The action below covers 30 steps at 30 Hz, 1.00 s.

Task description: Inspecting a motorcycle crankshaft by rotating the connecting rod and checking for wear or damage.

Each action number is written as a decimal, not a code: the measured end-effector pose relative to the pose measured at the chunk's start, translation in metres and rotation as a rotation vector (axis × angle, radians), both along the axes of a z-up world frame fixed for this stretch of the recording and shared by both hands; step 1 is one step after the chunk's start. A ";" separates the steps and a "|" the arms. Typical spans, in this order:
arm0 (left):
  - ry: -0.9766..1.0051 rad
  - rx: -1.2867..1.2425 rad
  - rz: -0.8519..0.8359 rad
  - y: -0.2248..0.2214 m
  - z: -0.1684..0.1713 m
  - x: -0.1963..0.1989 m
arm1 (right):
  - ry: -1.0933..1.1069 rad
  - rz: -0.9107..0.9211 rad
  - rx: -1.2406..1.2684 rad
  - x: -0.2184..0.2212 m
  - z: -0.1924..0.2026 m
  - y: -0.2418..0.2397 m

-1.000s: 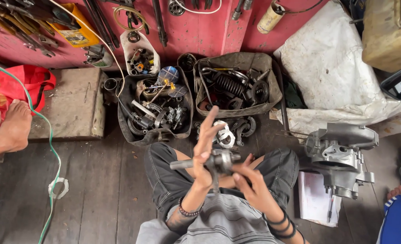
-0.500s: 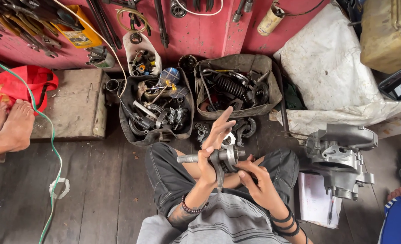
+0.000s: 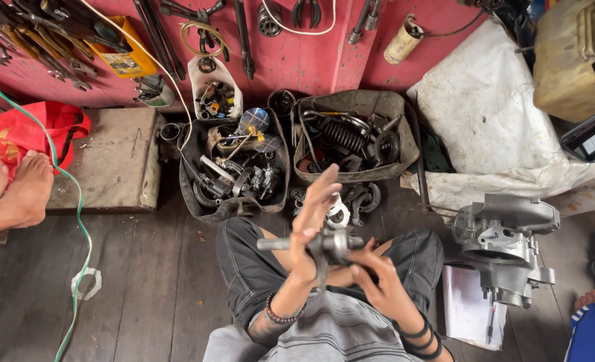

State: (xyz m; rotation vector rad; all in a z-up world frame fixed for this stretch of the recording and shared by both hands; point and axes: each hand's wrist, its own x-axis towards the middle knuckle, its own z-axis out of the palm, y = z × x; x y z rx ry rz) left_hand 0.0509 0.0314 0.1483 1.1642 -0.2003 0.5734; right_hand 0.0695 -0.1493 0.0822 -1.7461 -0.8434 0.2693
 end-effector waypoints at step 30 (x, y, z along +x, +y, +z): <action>0.125 -0.073 -0.083 -0.002 -0.020 0.025 | 0.006 0.025 0.213 0.028 -0.005 0.006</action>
